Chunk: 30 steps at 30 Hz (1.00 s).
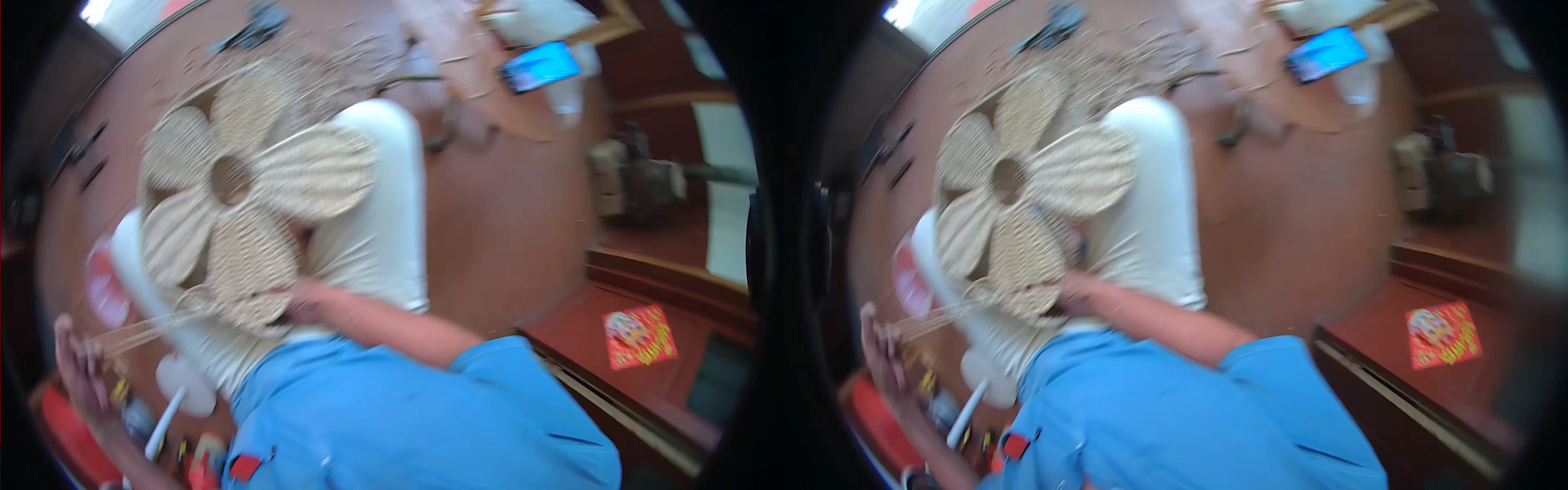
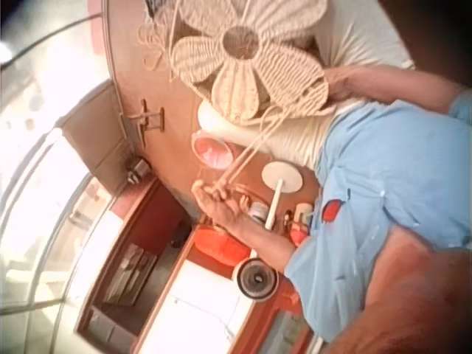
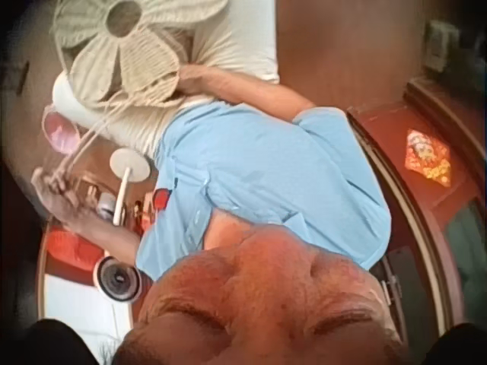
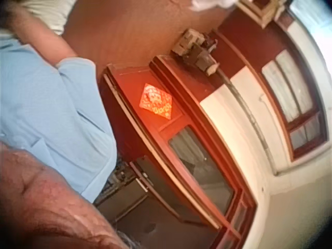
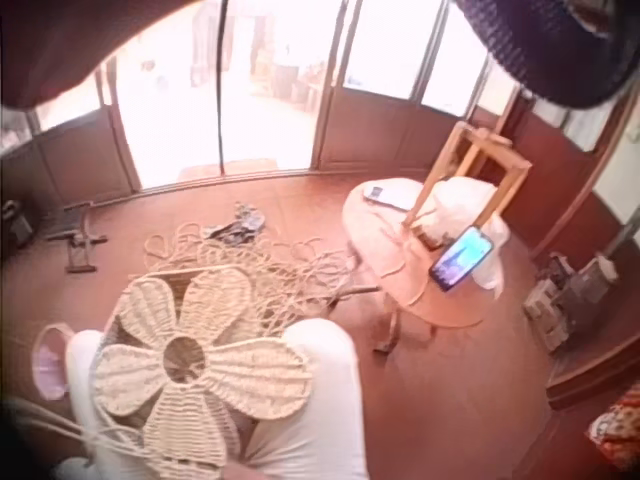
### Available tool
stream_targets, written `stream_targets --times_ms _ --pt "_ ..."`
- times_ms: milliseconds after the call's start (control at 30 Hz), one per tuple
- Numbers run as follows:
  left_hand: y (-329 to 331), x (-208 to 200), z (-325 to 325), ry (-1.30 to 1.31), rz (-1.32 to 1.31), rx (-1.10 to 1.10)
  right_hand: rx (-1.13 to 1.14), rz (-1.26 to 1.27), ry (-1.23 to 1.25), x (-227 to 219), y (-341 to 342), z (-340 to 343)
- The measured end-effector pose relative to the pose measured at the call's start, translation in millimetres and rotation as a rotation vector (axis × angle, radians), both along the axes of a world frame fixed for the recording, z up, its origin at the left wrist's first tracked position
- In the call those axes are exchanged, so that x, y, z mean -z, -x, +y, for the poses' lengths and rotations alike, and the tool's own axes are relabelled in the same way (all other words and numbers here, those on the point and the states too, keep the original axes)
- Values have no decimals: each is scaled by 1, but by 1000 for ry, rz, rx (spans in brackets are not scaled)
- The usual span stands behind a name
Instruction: The recorder is weaving a flower-shaped basket using straw or similar natural fibers.
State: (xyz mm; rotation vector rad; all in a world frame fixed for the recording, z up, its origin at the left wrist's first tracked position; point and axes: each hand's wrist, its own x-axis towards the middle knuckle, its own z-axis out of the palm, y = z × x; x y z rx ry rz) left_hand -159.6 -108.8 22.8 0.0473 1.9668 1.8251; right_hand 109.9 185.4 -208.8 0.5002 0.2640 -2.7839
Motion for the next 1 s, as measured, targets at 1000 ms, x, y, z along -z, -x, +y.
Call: stream_targets --times_ms 1000 --pt "-113 38 103 549 365 743 62 136 -309 -23 9 14"
